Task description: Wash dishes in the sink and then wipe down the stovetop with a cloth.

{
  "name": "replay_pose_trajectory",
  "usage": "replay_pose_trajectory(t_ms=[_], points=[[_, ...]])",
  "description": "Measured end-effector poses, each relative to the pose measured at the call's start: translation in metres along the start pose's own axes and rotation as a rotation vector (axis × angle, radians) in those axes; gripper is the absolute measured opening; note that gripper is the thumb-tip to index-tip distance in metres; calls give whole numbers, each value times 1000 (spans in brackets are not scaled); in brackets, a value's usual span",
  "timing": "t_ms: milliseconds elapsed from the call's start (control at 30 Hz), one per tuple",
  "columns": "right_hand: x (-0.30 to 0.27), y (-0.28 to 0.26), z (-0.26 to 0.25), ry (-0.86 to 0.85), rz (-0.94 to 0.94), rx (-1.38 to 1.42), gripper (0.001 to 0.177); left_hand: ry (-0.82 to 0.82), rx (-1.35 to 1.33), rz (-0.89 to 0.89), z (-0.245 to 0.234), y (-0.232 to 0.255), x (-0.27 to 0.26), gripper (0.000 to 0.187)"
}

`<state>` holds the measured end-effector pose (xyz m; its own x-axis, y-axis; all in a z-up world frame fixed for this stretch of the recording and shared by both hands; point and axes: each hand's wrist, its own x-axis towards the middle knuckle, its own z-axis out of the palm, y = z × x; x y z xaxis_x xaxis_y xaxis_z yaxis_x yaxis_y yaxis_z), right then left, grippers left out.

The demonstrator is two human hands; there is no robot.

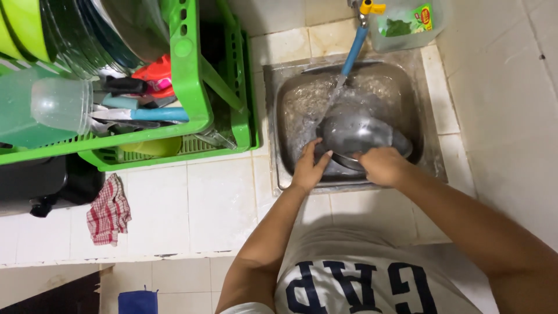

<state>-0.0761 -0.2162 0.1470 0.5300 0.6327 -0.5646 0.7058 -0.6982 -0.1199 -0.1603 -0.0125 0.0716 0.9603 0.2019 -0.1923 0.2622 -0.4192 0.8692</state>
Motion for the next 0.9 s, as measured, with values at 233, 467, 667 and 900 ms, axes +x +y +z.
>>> replay_pose_trajectory(t_ms=[233, 467, 667, 900], points=[[27, 75, 17, 205, -54, 333, 53, 44, -98, 158, 6, 17, 42, 58], [33, 104, -17, 206, 64, 1488, 42, -8, -209, 118, 23, 30, 98, 67], [51, 101, -17, 397, 401, 2019, 27, 29, -190, 49, 26, 27, 133, 68], [82, 77, 1, 545, 372, 2203, 22, 166, 305, 187, 13, 80, 140, 56]])
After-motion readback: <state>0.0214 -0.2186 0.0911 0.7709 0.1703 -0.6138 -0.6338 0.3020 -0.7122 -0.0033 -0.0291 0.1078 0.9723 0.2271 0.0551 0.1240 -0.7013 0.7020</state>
